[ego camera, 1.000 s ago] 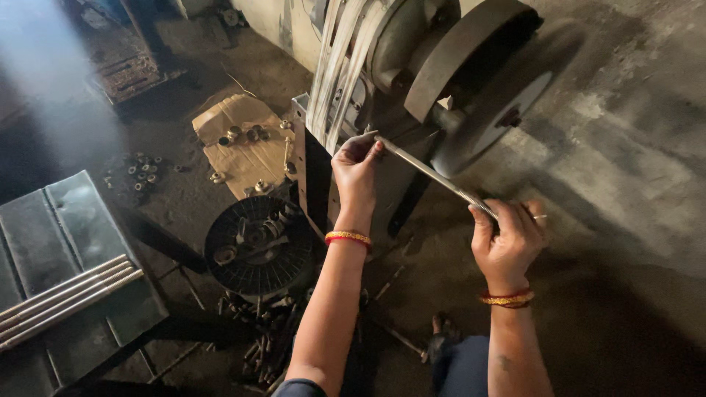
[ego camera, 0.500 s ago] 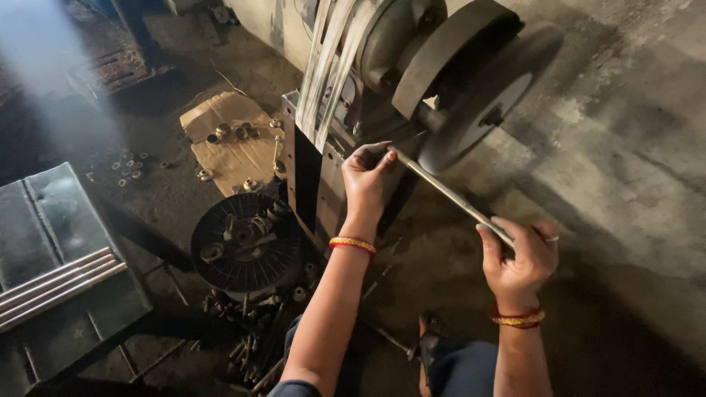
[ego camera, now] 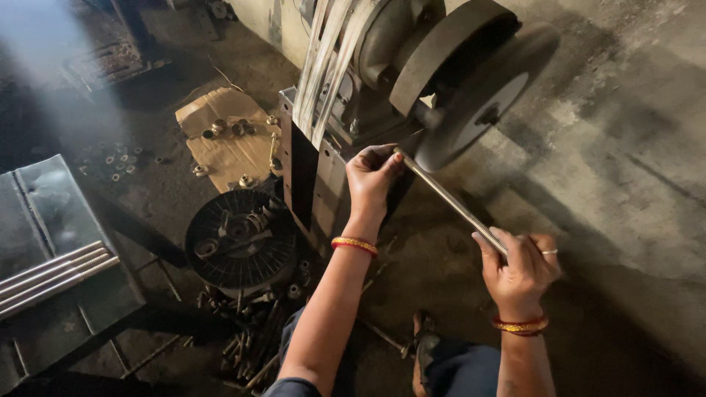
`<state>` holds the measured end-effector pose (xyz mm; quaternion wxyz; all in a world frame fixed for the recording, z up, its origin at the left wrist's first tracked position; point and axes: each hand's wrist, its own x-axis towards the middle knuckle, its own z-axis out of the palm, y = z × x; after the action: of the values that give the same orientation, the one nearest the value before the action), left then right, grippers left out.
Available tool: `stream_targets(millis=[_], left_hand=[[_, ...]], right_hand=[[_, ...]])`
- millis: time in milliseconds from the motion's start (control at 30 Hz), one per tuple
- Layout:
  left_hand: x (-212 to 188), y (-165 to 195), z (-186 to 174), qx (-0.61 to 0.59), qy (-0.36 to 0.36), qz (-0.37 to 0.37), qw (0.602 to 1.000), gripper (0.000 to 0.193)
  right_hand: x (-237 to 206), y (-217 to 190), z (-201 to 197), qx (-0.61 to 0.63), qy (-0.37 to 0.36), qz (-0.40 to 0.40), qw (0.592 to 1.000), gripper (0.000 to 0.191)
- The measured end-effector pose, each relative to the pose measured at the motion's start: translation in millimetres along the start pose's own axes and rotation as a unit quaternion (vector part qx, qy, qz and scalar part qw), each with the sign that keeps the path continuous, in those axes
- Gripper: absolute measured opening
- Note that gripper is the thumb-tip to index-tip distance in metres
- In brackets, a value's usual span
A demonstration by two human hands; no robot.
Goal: The person holds a threaded metal rod against a rotating grinding wheel to smooth its surface. They repeatedly reposition the rod and inspect it, then place it on a nearby metal tray with other finished rods.
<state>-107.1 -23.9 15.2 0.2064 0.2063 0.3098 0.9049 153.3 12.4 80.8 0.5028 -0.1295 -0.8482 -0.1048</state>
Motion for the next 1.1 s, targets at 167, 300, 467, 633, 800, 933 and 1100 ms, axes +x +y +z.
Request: stream_targets(millis=[167,300,467,633,800,933,1100], left_hand=[[2.9,4.4,-0.2,-0.006,0.009,0.008,1.000,0.016],[1.3,2.7,-0.7,-0.036,-0.004,0.003,0.999,0.017],[-0.7,-2.9,1.7,0.035,0.011,-0.007,0.999,0.017],[0.5,-4.7,2.7,0.004,0.016,-0.009,1.000,0.019],[4.0,-4.0,-0.1,-0.026,0.023,-0.020,0.999,0.017],[2.1,-7.8,0.5,0.013,0.019,-0.003,1.000,0.017],[0.1,-10.6,0.7,0.015,0.013,-0.022,1.000,0.017]], right_hand=[[0.7,2.4,4.7,0.001,-0.007,-0.013,1.000,0.022],[-1.8,5.4,4.5,0.009,0.004,-0.029,1.000,0.022],[-5.4,7.4,1.1,-0.001,0.002,-0.018,1.000,0.023],[-3.1,7.0,4.0,-0.010,-0.005,-0.018,1.000,0.023],[-2.1,4.6,7.9,0.033,-0.003,-0.017,0.999,0.022],[-4.0,5.6,4.0,0.026,-0.007,0.008,1.000,0.021],[-3.0,7.5,0.0,0.023,-0.008,0.012,1.000,0.020]])
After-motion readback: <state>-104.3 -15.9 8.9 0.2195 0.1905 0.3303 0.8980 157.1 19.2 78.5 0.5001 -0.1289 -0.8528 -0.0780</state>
